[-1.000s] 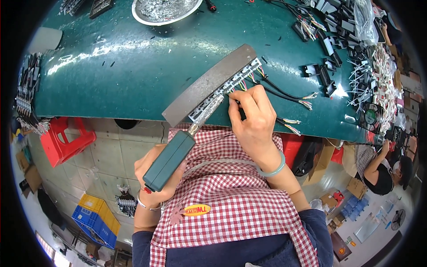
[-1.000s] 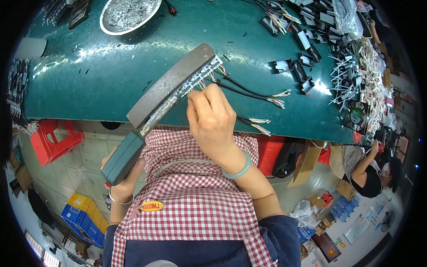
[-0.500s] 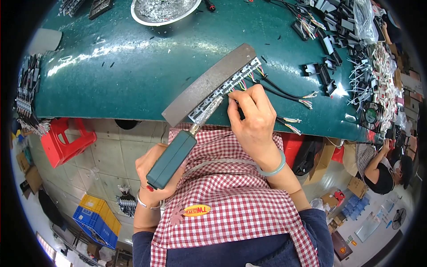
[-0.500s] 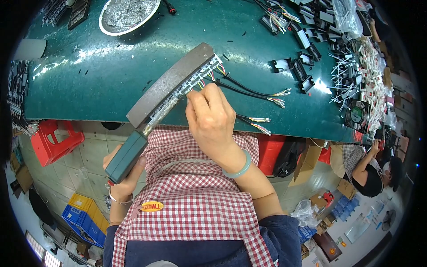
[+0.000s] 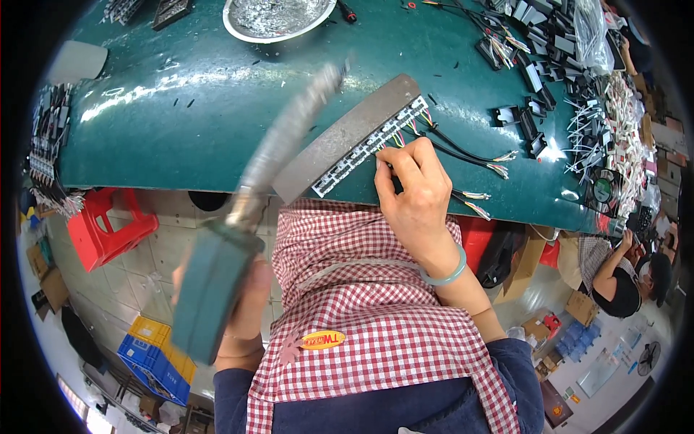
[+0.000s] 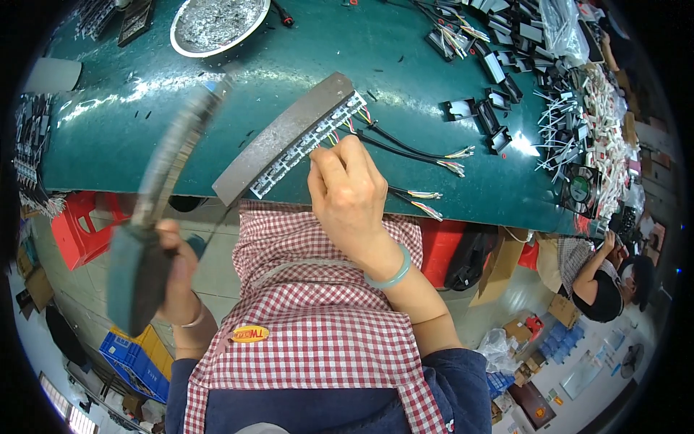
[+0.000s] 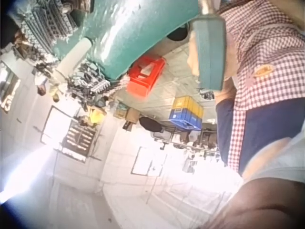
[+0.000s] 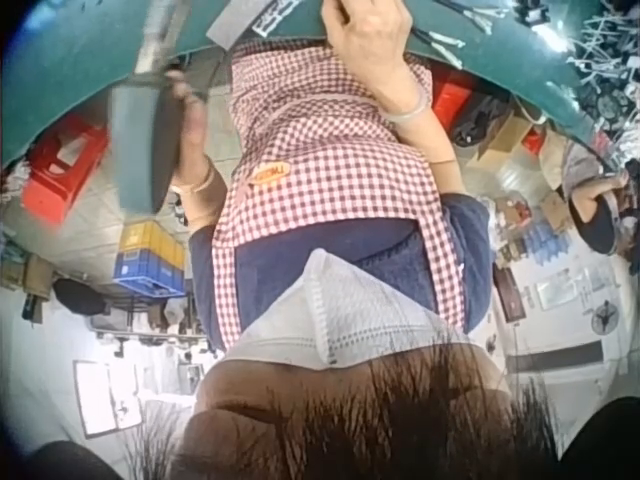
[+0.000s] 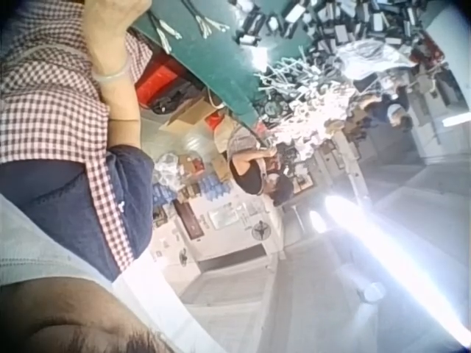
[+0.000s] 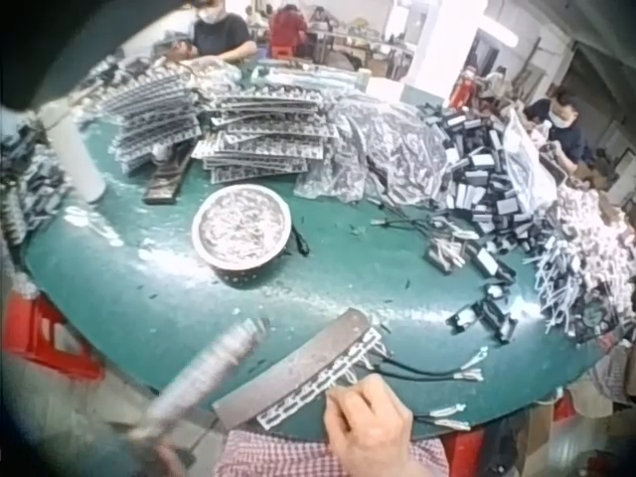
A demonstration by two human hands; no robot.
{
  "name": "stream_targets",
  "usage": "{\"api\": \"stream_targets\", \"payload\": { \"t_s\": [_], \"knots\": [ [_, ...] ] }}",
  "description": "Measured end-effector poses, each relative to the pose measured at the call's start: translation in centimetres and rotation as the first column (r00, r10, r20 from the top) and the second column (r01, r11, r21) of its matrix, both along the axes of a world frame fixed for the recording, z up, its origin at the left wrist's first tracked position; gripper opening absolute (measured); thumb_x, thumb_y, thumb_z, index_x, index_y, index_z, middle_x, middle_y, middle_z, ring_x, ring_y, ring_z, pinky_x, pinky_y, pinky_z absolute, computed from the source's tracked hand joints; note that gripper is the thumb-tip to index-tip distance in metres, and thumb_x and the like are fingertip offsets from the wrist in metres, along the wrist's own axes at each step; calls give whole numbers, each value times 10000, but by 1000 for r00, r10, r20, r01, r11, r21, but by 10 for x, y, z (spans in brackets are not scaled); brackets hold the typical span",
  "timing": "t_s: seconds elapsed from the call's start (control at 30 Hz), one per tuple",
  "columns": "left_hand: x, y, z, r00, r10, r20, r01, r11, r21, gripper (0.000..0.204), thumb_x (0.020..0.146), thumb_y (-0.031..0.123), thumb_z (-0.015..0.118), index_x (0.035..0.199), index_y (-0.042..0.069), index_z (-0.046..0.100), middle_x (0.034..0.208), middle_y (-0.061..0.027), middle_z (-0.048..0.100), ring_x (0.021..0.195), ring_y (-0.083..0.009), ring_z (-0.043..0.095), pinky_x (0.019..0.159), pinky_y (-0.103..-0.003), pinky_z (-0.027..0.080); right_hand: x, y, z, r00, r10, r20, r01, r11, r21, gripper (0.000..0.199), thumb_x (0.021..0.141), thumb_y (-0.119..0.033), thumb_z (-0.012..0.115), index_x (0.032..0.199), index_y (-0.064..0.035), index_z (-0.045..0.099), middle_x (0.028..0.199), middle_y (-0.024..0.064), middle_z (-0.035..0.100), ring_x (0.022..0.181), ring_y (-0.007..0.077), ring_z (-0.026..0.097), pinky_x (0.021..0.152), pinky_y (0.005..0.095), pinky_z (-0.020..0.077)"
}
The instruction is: The person attaches wires to circuit board modules resting on a metal fixture by hand and solders the wire ends into place using a soldering tool.
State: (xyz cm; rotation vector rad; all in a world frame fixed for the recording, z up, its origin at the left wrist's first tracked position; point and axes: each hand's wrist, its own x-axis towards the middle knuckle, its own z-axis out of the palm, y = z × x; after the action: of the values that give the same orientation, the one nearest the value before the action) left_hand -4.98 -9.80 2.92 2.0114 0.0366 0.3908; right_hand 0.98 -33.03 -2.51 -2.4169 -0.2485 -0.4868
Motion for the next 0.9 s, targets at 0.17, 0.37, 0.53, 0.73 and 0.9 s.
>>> {"api": "stream_targets", "payload": {
  "t_s": [0.17,0.37,0.53,0.73,0.9],
  "knots": [
    [43,-7,2,961,179,209,-144,975,-171,286,870,-53,602,1154,-88,588,1063,-143,641,768,-149,575,604,-225,412,-4,0,3,1000,-6,-10,6,1000,15,145,755,57,718,874,-10,669,808,102,544,677,279,609,592,366,493],
    [61,-10,-4,982,177,-60,-187,927,-325,324,846,-31,683,1166,-41,631,1004,-84,683,575,-52,490,503,-202,379,-14,-12,14,989,71,-131,-51,987,152,241,768,37,708,994,-30,661,955,117,613,855,299,614,733,374,513],
    [46,-2,-9,991,130,-33,-134,964,-229,313,839,-33,678,1150,-40,642,971,-70,688,582,-52,515,494,-207,390,20,-53,38,991,133,-19,-134,989,-67,226,764,-35,692,986,-38,647,1044,108,608,978,315,566,819,419,463],
    [14,-1,-24,991,129,-36,-134,947,-292,338,868,-46,623,1200,-83,574,1135,-157,657,577,-73,487,498,-210,384,166,-93,22,959,59,278,25,957,-289,156,809,-14,614,947,-46,677,973,90,651,923,282,610,799,408,501],
    [-3,1,-28,990,141,-20,-141,944,-297,374,875,-29,616,1241,-71,550,1171,-164,646,595,-75,499,510,-213,388,222,-102,-17,953,153,262,11,844,-536,170,800,-50,624,941,-104,703,934,43,639,915,238,600,774,380,483]
  ]
}}
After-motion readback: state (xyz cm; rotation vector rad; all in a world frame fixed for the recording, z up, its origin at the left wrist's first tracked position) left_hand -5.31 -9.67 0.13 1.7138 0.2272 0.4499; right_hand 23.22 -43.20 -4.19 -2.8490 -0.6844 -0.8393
